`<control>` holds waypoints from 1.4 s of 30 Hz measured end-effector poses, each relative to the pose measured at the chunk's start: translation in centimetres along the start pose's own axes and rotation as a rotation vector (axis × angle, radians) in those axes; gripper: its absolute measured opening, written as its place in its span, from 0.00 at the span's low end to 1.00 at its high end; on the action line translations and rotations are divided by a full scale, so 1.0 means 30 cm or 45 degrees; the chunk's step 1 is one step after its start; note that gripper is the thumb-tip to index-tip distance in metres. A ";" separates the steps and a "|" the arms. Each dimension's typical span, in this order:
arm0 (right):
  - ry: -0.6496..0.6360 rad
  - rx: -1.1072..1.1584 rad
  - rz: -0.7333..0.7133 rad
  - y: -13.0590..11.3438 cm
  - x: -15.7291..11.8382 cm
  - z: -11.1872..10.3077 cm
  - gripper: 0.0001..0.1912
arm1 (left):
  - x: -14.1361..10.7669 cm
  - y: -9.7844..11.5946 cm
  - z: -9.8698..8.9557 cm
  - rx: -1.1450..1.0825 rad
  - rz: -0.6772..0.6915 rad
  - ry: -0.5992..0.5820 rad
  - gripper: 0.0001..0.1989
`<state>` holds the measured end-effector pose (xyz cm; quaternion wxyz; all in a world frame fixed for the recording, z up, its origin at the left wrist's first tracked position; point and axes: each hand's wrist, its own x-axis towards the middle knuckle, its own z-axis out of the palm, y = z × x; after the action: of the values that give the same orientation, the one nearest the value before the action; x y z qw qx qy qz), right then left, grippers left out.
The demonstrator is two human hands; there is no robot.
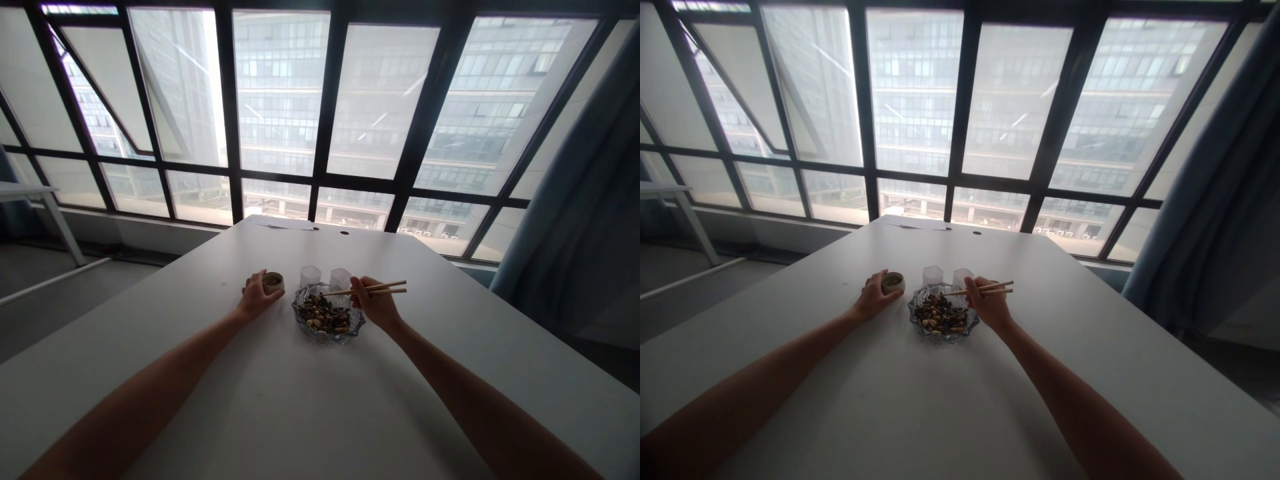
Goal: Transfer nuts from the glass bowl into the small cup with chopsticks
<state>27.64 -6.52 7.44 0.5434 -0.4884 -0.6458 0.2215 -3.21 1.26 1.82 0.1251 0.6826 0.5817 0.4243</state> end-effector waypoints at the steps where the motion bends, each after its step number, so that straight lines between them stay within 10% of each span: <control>1: -0.001 0.009 -0.013 0.003 -0.001 -0.003 0.29 | 0.002 0.005 -0.006 0.003 0.016 0.019 0.39; 7: 0.130 0.151 0.059 0.014 0.006 -0.057 0.30 | 0.038 0.095 -0.023 0.163 0.294 0.092 0.30; 16: 0.376 0.449 0.342 0.067 0.052 -0.145 0.33 | 0.179 0.312 0.106 0.436 0.256 -0.490 0.41; 20: 0.353 0.500 0.343 0.079 0.060 -0.158 0.32 | 0.218 0.310 0.142 0.346 0.219 -0.546 0.41; 26: 0.310 0.516 0.249 0.065 0.074 -0.189 0.32 | 0.218 0.265 0.145 0.220 0.635 -0.303 0.37; 33: 0.374 0.540 0.161 0.045 0.110 -0.288 0.32 | 0.238 0.268 0.145 0.320 0.302 -0.451 0.42; 42: 0.561 0.602 0.019 0.136 0.147 -0.505 0.28 | 0.218 0.610 0.335 0.511 0.755 -0.823 0.49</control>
<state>43.43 -4.66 10.97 0.7669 -0.3895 -0.4398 0.2583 16.43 5.05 10.68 0.0390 0.9265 0.3639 0.0871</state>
